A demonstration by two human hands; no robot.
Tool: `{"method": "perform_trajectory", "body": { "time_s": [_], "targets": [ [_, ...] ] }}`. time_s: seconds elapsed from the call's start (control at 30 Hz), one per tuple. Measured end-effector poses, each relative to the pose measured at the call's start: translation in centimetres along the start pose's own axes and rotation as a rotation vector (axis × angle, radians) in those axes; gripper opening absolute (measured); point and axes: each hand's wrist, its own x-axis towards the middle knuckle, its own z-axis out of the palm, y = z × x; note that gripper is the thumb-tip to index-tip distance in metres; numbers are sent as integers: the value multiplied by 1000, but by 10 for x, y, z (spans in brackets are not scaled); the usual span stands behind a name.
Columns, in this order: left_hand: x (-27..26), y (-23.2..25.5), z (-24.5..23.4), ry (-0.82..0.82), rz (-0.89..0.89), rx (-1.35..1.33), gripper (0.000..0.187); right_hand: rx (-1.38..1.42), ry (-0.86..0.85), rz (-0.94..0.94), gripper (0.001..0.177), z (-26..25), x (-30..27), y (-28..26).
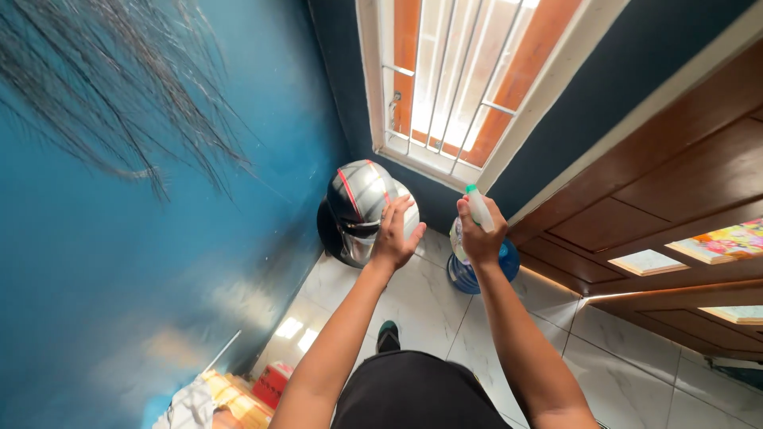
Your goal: The recorder uses a spray bottle and a yellow cloth to clean a window and its wooden frame.
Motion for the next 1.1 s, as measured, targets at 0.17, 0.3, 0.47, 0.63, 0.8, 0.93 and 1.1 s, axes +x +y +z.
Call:
{"method": "perform_trajectory", "body": {
  "time_s": [0.17,0.3,0.47,0.63,0.8,0.93,1.1],
  "targets": [
    [-3,-24,-8,70,3,50,52,89,-129,-3,23,29,1,23],
    [-19,-26,-14,107,-50,42,52,453,-270,110,35,48,-2,25],
    [-35,-34,2,176,-58,120,54,197,-279,152,29,58,-5,46],
    [-35,-52,23,198,-98,122,55,117,-290,214,33,71,-10,85],
    [-15,-89,34,146,-16,213,52,-116,-257,171,30,99,11,125],
    [15,-120,48,76,-72,192,54,-195,-287,152,29,128,29,162],
    [33,-159,72,39,-100,200,61,-289,-380,215,32,161,48,220]
  ]
}}
